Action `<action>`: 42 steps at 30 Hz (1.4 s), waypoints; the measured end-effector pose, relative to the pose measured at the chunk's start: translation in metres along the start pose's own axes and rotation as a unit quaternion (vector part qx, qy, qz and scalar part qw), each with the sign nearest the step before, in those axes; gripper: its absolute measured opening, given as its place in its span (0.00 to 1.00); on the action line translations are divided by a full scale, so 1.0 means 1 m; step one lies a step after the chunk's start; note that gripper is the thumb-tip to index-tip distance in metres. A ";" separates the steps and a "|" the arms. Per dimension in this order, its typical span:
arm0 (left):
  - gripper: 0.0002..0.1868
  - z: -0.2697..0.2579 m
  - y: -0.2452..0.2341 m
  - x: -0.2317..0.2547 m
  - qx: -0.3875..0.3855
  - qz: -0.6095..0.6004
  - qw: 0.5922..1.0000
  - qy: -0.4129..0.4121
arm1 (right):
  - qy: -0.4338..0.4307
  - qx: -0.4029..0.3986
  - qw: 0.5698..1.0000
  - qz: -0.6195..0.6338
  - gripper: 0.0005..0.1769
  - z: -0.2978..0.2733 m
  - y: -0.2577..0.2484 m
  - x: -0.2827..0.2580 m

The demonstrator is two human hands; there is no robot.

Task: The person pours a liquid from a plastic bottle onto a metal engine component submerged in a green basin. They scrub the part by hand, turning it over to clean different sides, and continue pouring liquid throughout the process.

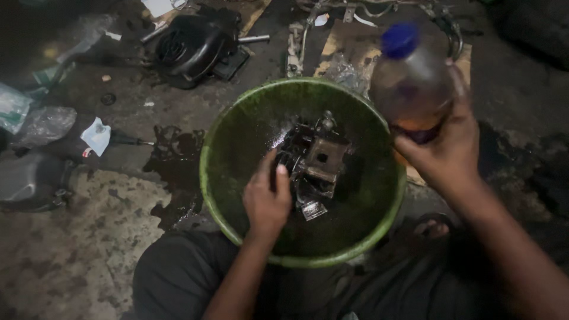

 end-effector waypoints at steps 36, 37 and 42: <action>0.29 0.009 0.051 -0.031 -0.191 -0.468 0.839 -0.203 | -0.261 -0.033 0.785 -0.560 0.34 0.015 0.053 -0.040; 0.29 0.010 0.049 -0.028 -0.192 -0.469 0.839 -0.197 | -0.261 -0.037 0.797 -0.543 0.34 0.017 0.054 -0.042; 0.28 0.015 0.035 -0.019 -0.174 -0.287 0.933 -0.134 | -0.291 -0.027 0.765 -0.574 0.33 0.015 0.056 -0.052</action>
Point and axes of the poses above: each hand's wrist, its own z-axis towards the middle knuckle, its own y-axis out of the palm, x = y × z, the point moved 10 cm from there along z, towards the middle knuckle, and after that the axes turned 4 degrees about x, right-handed, at the moved point
